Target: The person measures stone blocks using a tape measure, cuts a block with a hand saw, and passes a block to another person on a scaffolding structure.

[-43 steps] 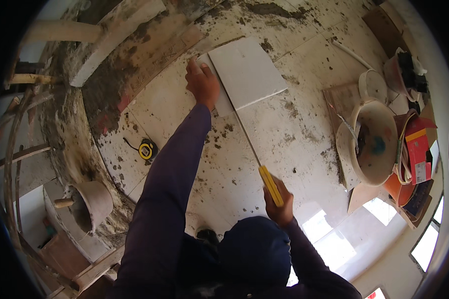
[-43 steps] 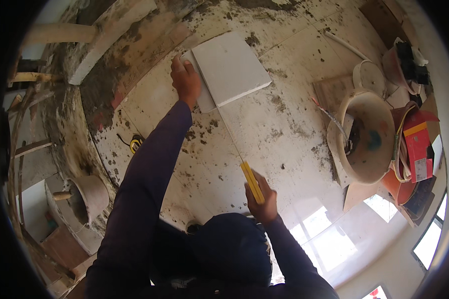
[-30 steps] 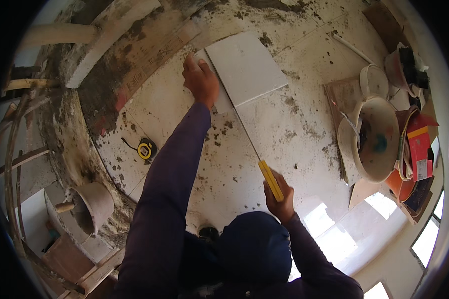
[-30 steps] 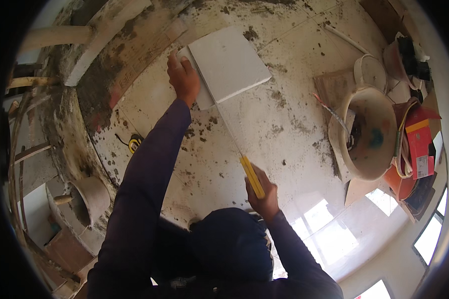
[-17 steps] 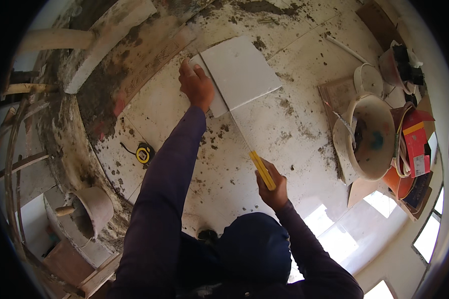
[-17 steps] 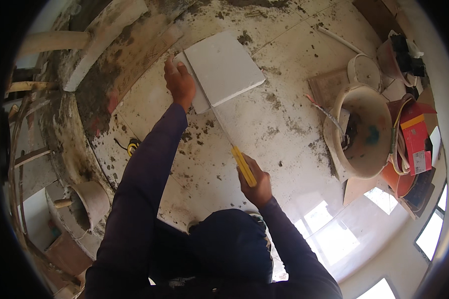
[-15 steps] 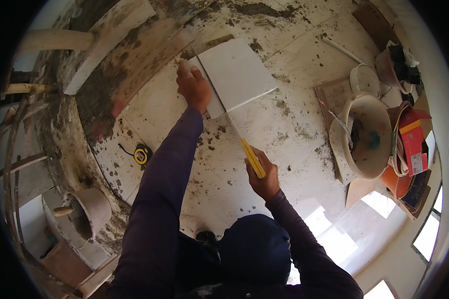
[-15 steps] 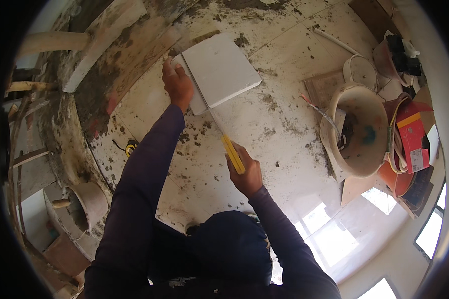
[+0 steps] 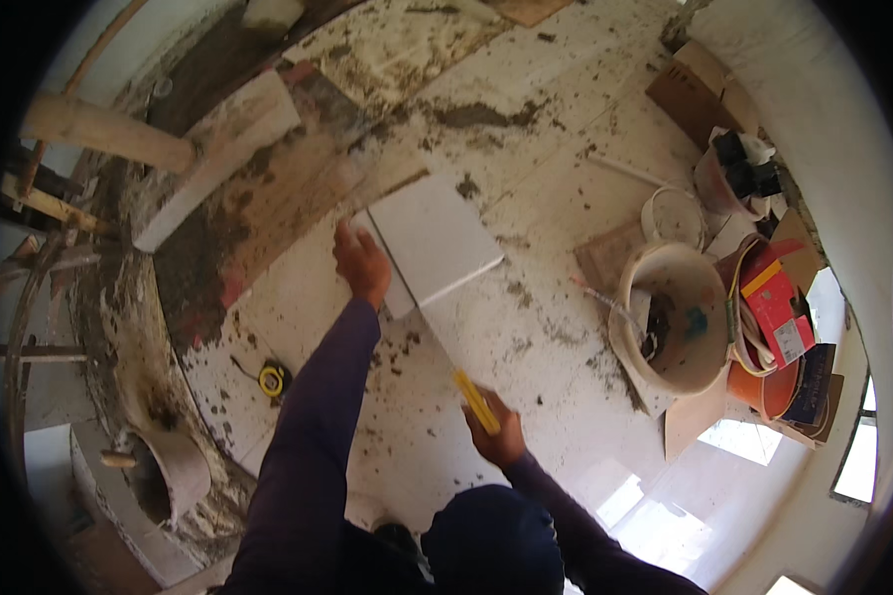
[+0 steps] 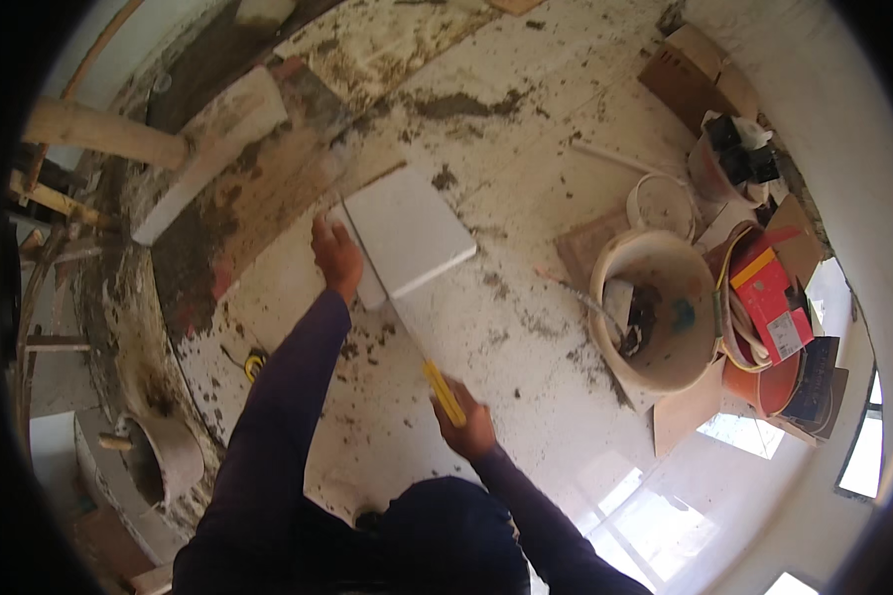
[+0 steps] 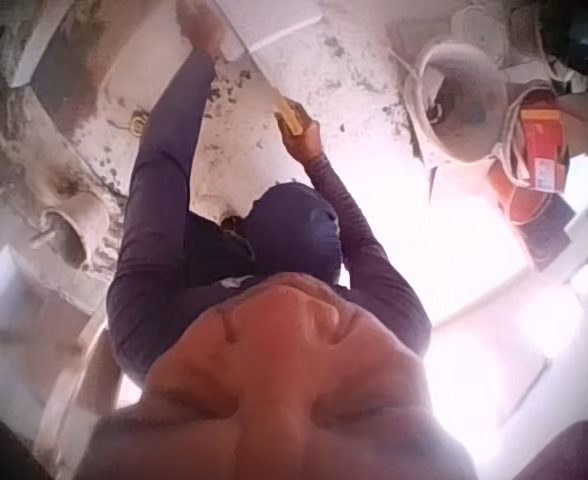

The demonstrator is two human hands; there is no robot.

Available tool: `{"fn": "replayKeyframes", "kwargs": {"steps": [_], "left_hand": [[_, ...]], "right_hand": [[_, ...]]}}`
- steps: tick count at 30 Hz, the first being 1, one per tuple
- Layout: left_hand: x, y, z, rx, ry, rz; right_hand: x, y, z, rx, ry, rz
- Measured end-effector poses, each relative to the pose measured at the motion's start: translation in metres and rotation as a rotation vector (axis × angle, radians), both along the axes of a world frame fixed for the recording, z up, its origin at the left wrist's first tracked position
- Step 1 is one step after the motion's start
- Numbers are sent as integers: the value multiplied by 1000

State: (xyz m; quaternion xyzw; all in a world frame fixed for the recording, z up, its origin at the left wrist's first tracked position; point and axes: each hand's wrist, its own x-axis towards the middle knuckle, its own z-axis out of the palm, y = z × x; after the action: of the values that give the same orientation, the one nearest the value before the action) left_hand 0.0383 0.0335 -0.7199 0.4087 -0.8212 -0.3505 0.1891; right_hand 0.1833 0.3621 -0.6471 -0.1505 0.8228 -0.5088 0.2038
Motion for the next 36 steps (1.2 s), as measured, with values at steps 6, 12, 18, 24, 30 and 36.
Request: {"fn": "replayKeyframes", "kwargs": {"steps": [6,12,18,24,30,36], "left_hand": [[-19,25,-2,15,35,-13],[-1,-1,-9,-29,-16,71],[-6,28,-3,-30,-9,38],[0,17,-6,-57,-29,58],[-9,19,-9,-99,103,32],[-2,7,-11,-93,36,78]], "right_hand": [[-15,25,-11,-22,32,-1],[9,20,-11,-13,59,2],[-15,16,-36,-58,79,1],[-4,10,-28,-22,141,1],[-14,21,-42,-37,68,-10],[5,17,-18,-37,63,-29]]}}
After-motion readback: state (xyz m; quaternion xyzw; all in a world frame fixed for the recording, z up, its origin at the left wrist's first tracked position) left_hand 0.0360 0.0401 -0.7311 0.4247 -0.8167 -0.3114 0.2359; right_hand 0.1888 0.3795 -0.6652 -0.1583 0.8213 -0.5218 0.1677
